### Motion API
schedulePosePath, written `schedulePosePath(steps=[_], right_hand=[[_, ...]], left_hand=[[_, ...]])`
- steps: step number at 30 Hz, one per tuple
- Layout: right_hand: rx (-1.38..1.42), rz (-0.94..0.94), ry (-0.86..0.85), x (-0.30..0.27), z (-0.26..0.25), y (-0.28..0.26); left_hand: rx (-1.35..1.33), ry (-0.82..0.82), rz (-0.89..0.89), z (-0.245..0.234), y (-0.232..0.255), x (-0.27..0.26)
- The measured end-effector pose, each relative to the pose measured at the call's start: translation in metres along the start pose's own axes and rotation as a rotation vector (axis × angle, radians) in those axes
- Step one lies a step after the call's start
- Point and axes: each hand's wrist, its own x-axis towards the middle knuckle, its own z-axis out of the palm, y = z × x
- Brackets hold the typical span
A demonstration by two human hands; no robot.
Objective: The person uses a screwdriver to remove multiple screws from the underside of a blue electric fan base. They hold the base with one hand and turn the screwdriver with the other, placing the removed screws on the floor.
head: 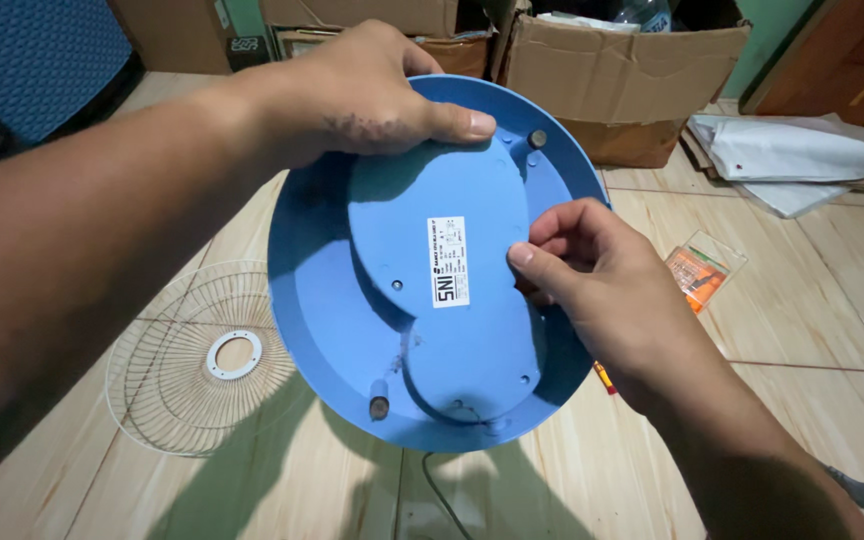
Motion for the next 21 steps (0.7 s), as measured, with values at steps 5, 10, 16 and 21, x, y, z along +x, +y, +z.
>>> schedulePosePath(steps=[5,10,16,21], right_hand=[[-0.055,-0.113,0.027,-0.004,0.004,0.002],[-0.231,-0.221,0.153,-0.012,0.011,0.006],[-0.543,-0.708,0.320,-0.030,0.017,0.013],[-0.513,-0.697,0.349,-0.026,0.018,0.011]], left_hand=[[-0.045,-0.026,0.004,0.002,0.000,0.000],[-0.015,-0.014,0.021,0.003,0.000,0.000],[-0.121,-0.052,0.000,0.000,0.000,0.000],[-0.119,-0.047,0.014,0.001,-0.001,0.001]])
